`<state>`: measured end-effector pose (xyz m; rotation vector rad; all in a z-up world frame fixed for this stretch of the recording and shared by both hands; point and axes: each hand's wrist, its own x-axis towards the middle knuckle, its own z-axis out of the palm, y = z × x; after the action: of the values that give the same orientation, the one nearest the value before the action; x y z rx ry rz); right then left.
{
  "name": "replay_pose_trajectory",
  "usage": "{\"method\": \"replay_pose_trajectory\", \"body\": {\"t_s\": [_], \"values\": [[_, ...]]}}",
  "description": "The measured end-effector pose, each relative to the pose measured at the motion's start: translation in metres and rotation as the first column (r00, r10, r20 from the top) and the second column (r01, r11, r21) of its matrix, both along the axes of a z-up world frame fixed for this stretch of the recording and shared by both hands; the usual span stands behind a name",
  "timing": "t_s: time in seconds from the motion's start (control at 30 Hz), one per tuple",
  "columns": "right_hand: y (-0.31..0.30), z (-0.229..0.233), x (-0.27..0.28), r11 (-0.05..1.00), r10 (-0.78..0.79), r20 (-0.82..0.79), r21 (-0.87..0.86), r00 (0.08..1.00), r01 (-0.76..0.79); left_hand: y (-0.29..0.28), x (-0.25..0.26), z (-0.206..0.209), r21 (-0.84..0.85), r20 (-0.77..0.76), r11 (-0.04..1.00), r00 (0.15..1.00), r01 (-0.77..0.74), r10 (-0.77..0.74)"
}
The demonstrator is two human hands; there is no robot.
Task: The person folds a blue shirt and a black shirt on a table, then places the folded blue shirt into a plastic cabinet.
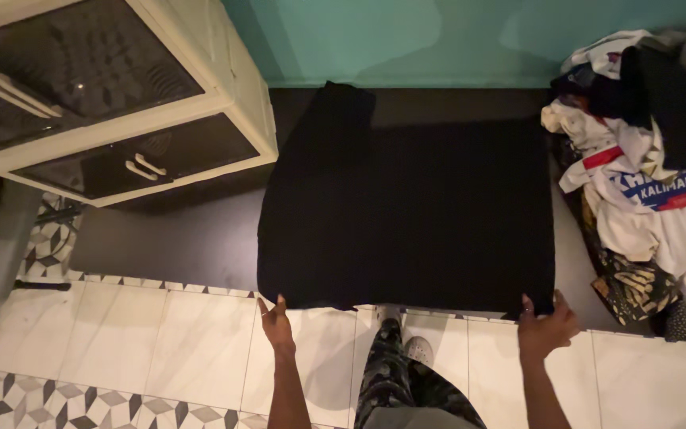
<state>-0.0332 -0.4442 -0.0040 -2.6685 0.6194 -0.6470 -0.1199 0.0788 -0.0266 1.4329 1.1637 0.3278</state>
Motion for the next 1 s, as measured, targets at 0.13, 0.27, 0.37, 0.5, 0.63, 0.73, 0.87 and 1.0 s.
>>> {"method": "replay_pose_trajectory", "body": {"t_s": [0.13, 0.27, 0.37, 0.5, 0.63, 0.73, 0.87, 1.0], "values": [[-0.016, 0.011, 0.015, 0.923, 0.013, 0.021, 0.384, 1.000, -0.020, 0.008, -0.012, -0.002, -0.079, 0.092, 0.981, 0.981, 0.177, -0.170], [-0.021, 0.016, 0.020, 0.948, 0.055, -0.104, 0.318, 0.993, -0.019, -0.004, -0.035, 0.005, -0.287, -0.046, 0.911, 0.946, 0.295, -0.321], [-0.022, 0.021, 0.025, 0.946, 0.020, -0.189, 0.322, 0.982, 0.043, -0.019, -0.053, 0.010, -0.290, 0.027, 0.891, 0.934, 0.349, -0.357], [-0.025, 0.028, 0.026, 0.943, 0.024, -0.202, 0.330, 0.979, 0.045, -0.030, -0.077, 0.020, -0.381, -0.226, 0.882, 0.898, 0.277, -0.379], [-0.027, 0.031, 0.029, 0.736, 0.020, -0.151, 0.671, 0.988, 0.088, -0.035, -0.104, 0.030, -0.442, -0.075, 0.876, 0.966, 0.191, -0.248], [-0.033, 0.033, 0.034, 0.295, -0.027, -0.075, 0.952, 0.997, 0.079, -0.031, -0.119, 0.036, -0.499, -0.004, 0.866, 1.000, 0.014, -0.019], [-0.038, 0.031, 0.019, 0.195, 0.051, 0.110, 0.974, 0.993, -0.117, -0.027, -0.136, 0.048, -0.331, -0.076, 0.936, 0.985, 0.121, -0.154], [-0.041, 0.030, 0.016, 0.324, 0.203, 0.108, 0.930, 0.973, -0.170, -0.021, -0.127, 0.058, -0.296, 0.076, 0.954, 0.997, 0.048, -0.027]]}}
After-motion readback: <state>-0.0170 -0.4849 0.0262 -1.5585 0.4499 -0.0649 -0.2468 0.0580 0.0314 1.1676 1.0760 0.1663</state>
